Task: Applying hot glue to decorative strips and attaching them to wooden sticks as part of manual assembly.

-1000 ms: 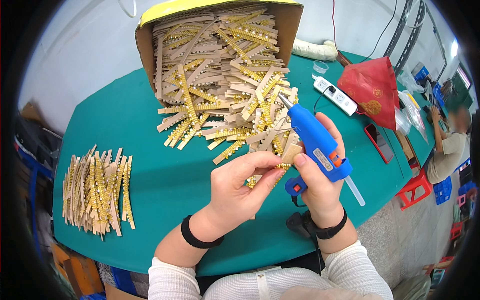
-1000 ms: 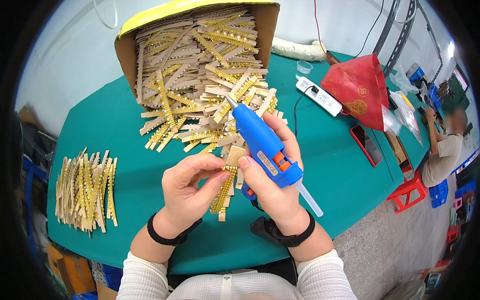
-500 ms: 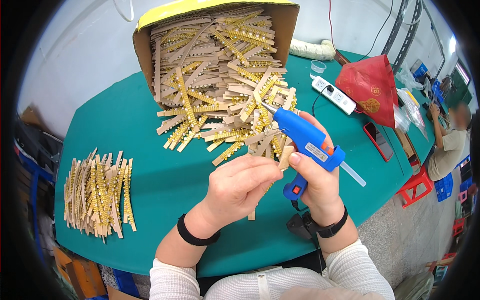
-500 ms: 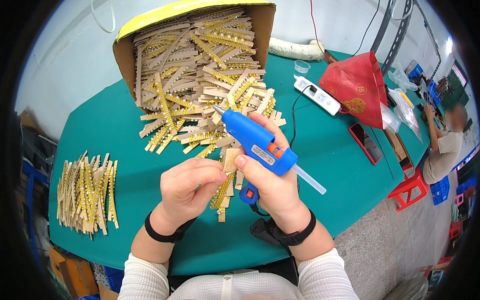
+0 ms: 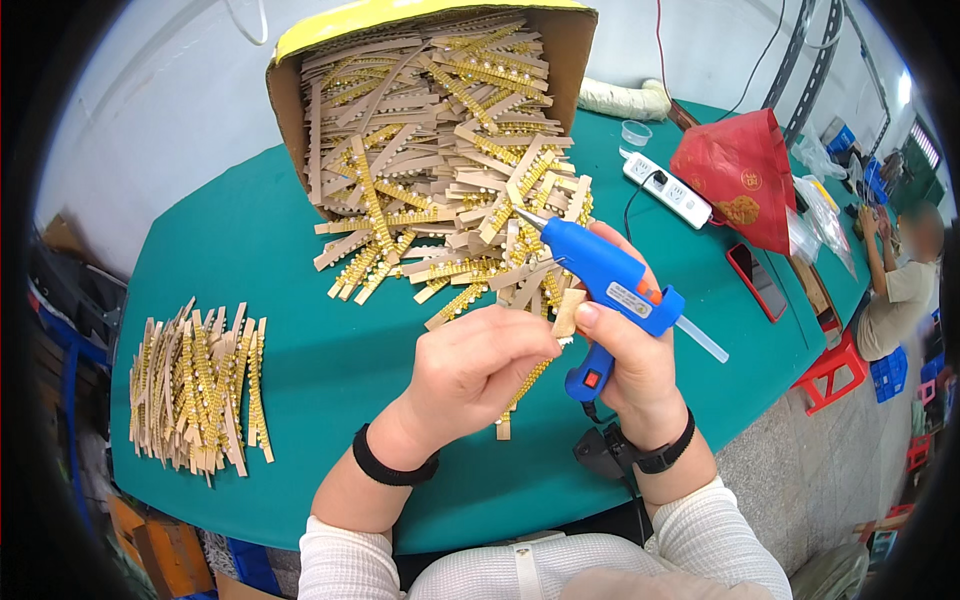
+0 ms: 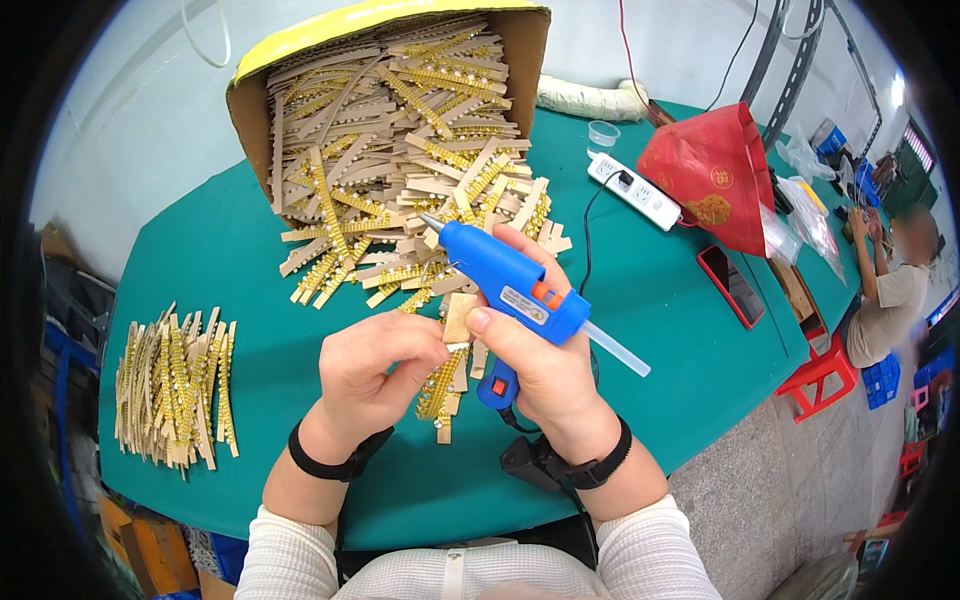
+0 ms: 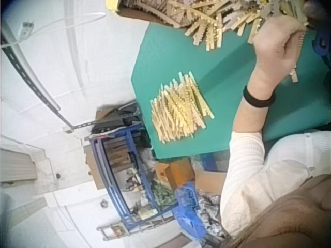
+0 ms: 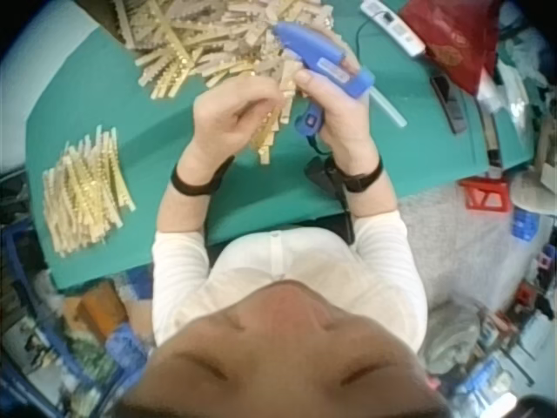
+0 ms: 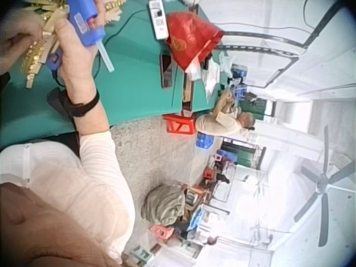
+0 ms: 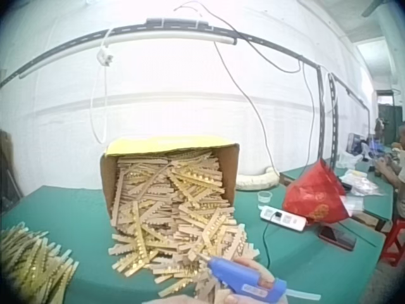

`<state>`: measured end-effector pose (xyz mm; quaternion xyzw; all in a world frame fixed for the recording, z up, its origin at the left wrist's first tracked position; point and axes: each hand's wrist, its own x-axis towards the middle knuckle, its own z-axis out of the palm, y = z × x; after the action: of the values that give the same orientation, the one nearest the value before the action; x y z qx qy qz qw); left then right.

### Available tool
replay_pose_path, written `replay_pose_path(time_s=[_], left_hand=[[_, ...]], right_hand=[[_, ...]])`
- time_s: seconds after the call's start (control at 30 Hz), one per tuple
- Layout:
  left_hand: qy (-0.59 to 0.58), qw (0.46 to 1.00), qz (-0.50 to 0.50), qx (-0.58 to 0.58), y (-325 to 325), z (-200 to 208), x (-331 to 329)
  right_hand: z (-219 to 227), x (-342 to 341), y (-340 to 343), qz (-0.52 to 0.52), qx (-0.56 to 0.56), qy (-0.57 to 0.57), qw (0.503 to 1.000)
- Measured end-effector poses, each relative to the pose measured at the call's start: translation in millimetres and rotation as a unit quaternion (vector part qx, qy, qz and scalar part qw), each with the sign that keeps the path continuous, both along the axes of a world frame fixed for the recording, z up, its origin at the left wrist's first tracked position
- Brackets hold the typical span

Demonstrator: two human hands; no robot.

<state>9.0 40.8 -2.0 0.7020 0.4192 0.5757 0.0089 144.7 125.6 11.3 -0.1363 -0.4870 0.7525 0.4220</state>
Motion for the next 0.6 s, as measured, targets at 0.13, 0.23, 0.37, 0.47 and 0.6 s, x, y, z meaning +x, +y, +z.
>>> replay_pose_path(time_s=[0.13,0.23,0.37,0.47,0.6], left_hand=[[-0.078,0.996,-0.022,-0.027,-3.5,4.8,1.2],[-0.097,0.994,-0.038,-0.024,-6.6,7.4,1.1],[-0.135,0.989,-0.004,-0.052,-13.2,10.1,-6.0],[-0.225,0.974,-0.023,0.001,-13.1,13.3,-11.0],[-0.217,0.976,-0.005,0.022,-19.0,19.4,-15.4]], right_hand=[[-5.2,-1.0,1.8,0.028,0.015,0.057,0.998],[-11.0,-0.1,6.1,0.048,0.056,0.076,0.994],[-8.7,2.0,10.7,0.007,0.052,0.147,0.988],[-12.3,7.5,8.9,0.022,0.101,0.152,0.983],[-15.0,14.8,-0.5,0.062,0.113,0.136,0.982]])
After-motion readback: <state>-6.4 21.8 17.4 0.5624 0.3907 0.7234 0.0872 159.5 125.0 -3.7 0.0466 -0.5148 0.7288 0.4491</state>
